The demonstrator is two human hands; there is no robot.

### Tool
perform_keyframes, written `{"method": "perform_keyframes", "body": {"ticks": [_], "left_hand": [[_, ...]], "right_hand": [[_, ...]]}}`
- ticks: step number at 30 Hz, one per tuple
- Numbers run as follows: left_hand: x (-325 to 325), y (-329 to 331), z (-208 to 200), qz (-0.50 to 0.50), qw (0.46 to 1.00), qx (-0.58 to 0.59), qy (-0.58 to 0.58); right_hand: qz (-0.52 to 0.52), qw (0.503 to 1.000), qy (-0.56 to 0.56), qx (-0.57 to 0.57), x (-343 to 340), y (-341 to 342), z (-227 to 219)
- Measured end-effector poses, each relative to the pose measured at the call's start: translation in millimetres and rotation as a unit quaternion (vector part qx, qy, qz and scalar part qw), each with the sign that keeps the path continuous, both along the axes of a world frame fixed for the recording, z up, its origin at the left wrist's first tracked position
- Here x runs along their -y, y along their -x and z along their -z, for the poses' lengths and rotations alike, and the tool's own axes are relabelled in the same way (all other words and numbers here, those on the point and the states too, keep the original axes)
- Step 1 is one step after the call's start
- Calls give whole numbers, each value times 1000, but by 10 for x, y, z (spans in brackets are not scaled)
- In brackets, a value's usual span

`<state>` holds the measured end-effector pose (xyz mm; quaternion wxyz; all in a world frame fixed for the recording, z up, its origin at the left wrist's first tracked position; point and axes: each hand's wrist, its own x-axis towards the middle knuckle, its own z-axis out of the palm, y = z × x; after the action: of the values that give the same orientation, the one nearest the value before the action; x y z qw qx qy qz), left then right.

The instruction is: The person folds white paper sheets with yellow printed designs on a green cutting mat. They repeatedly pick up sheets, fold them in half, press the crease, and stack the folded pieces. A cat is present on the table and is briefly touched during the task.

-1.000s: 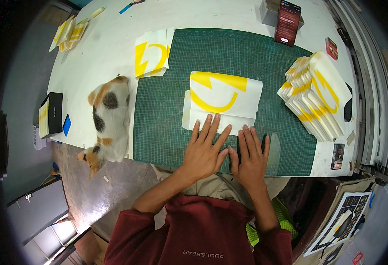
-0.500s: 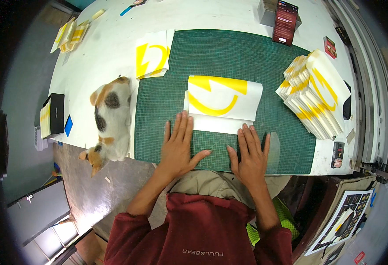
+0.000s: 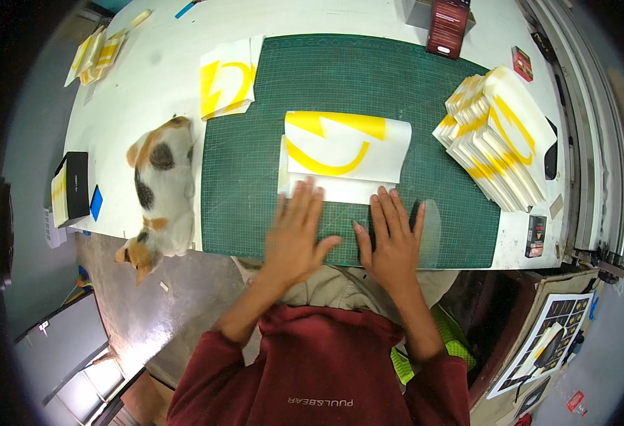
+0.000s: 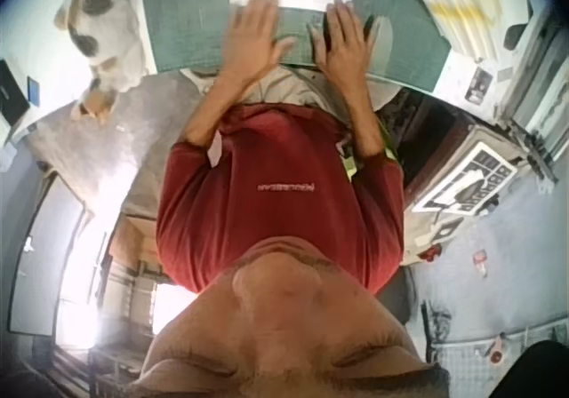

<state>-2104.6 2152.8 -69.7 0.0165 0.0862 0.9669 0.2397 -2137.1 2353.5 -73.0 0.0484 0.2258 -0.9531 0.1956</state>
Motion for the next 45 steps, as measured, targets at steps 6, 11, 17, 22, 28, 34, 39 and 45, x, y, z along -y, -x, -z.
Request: {"method": "perform_keyframes", "body": {"ticks": [6, 11, 17, 22, 28, 34, 39, 45], "left_hand": [[216, -19, -3, 5, 999, -6, 49], [181, -27, -14, 3, 996, -18, 93], [-359, 86, -94, 6, 999, -38, 18], [-456, 65, -3, 38, 998, -44, -1], [-380, -79, -26, 47, 995, -83, 4], [-55, 380, -8, 77, 988, -104, -80], [109, 502, -133, 81, 989, -113, -42], [287, 580, -122, 150, 986, -74, 0]], "right_hand": [[37, 999, -19, 18, 288, -106, -48], [91, 993, -72, 16, -141, -103, -82], [74, 996, -43, 8, -156, -106, -74], [97, 988, 121, -7, -446, 135, -97], [70, 682, 604, 407, -217, 982, -100], [83, 538, 716, 437, -132, 1476, 39], [63, 933, 309, 176, -202, 971, -313], [-208, 977, 22, 51, -105, 745, -270]]}}
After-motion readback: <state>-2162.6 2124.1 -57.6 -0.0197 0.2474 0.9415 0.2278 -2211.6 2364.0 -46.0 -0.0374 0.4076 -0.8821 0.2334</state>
